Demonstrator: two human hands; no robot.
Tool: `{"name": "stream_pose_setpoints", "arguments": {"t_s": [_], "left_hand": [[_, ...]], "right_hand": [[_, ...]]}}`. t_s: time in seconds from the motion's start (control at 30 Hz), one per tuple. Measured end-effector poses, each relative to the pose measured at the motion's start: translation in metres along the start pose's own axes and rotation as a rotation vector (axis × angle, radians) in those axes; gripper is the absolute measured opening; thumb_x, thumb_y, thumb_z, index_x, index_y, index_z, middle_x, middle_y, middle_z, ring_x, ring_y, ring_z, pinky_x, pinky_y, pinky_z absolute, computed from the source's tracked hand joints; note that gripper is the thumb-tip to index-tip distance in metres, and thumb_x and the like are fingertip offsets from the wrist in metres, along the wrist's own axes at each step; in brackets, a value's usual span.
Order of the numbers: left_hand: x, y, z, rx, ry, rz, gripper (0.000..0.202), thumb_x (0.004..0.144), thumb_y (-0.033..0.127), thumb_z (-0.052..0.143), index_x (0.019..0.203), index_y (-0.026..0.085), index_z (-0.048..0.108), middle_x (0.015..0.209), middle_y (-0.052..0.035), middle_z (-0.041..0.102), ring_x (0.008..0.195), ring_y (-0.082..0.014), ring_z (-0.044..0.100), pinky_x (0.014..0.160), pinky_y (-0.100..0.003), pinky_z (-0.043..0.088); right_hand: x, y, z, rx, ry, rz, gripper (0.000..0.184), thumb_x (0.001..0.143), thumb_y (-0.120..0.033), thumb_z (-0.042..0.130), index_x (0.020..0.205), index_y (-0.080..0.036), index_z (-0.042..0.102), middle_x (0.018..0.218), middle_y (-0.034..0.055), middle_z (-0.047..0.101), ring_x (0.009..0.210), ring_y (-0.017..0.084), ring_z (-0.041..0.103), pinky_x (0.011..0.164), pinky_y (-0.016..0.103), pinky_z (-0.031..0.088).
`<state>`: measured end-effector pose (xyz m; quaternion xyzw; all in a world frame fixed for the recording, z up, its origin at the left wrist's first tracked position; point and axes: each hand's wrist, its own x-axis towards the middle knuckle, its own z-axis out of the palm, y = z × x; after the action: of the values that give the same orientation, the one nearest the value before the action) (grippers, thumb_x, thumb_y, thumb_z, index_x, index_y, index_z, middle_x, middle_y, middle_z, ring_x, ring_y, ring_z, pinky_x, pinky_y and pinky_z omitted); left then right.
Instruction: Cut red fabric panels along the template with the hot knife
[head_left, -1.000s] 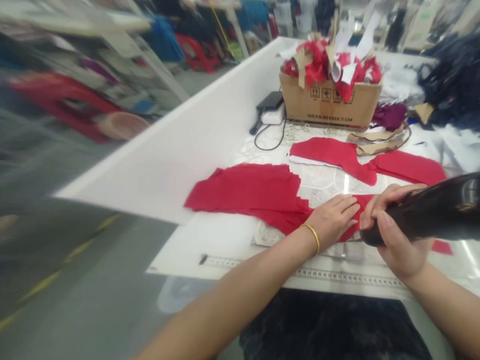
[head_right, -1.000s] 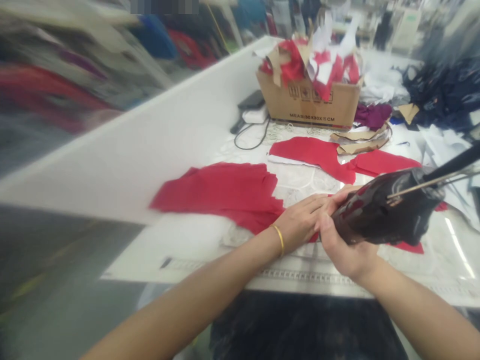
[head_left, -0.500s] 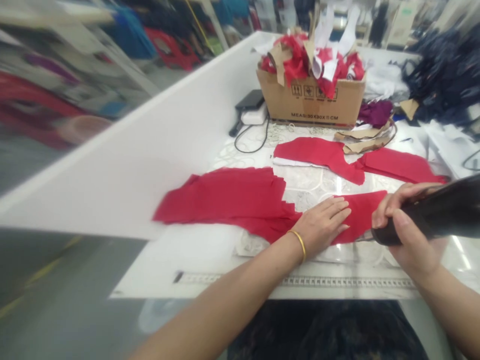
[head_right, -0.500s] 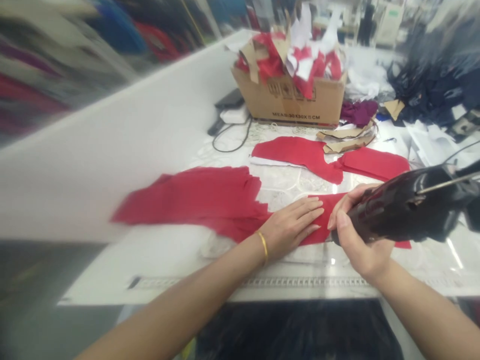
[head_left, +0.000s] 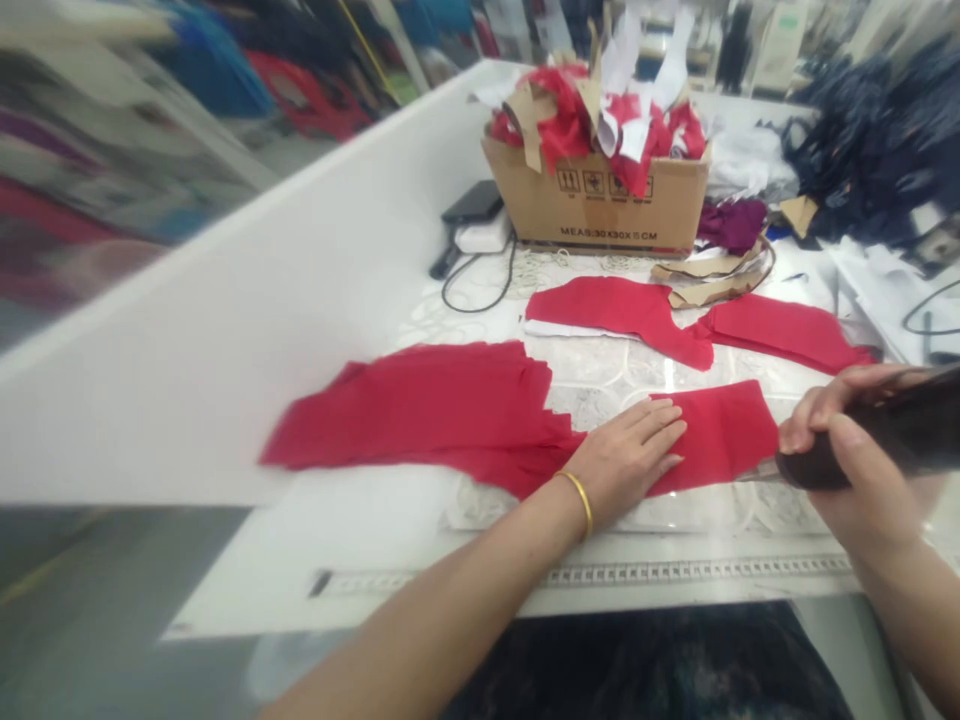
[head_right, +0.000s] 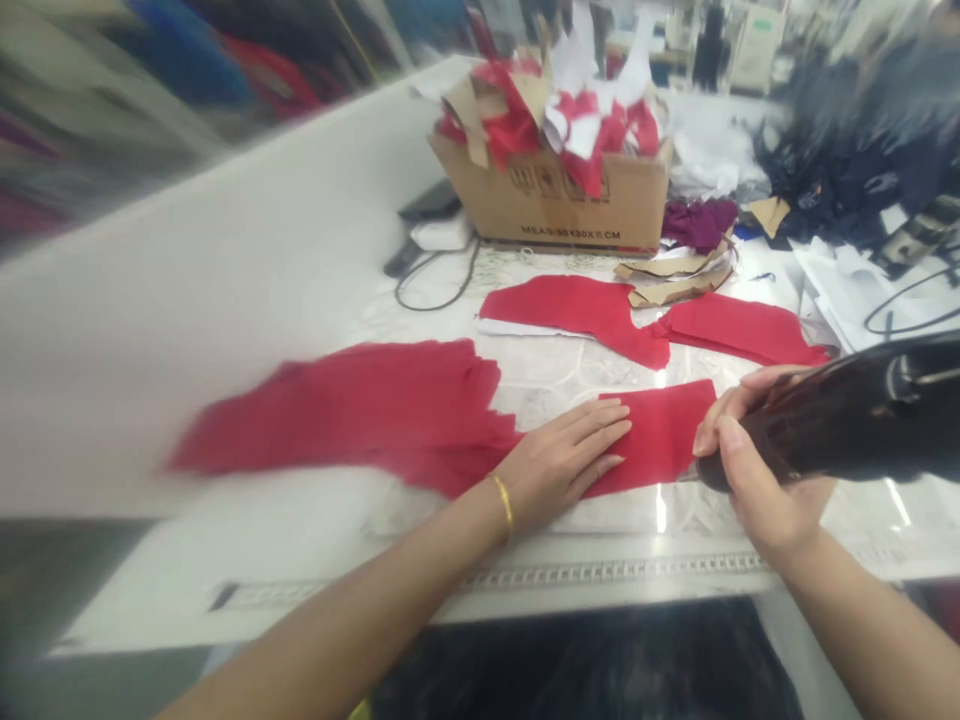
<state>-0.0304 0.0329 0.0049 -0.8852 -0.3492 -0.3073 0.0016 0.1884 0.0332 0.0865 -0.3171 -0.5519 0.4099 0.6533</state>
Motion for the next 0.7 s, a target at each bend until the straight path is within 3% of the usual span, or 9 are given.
{"name": "stream_pose_setpoints", "arguments": {"t_s": [0.2,0.4,0.7], "left_hand": [[-0.001,-0.001,0.001,-0.013,0.01,0.003,0.029,0.108,0.024,0.047,0.125,0.011,0.067,0.126,-0.0152,0.072,0.123,-0.0256,0.068,0.108,-0.046,0.059],[0.0,0.0,-0.002,-0.018,0.019,0.009,0.028,0.109,0.021,0.047,0.125,0.011,0.067,0.126,-0.0149,0.072,0.123,-0.025,0.068,0.109,-0.045,0.059],[0.001,0.0,-0.006,0.011,0.028,0.013,0.028,0.109,0.023,0.047,0.12,0.008,0.068,0.123,-0.0159,0.074,0.119,-0.0258,0.071,0.106,-0.044,0.061]], "right_hand": [[0.0,0.001,-0.005,-0.047,-0.04,-0.017,0.018,0.088,-0.023,0.075,0.096,-0.026,0.059,0.073,-0.0048,0.059,0.056,0.014,0.06,0.053,0.03,0.052],[0.003,-0.005,-0.016,-0.054,0.058,-0.014,0.025,0.083,-0.029,0.081,0.1,-0.028,0.063,0.069,-0.0052,0.058,0.052,0.013,0.056,0.049,0.028,0.049],[0.006,-0.007,-0.031,-0.099,0.097,-0.041,0.02,0.081,-0.026,0.082,0.093,-0.027,0.065,0.067,-0.0043,0.06,0.052,0.015,0.06,0.051,0.031,0.054]]}}
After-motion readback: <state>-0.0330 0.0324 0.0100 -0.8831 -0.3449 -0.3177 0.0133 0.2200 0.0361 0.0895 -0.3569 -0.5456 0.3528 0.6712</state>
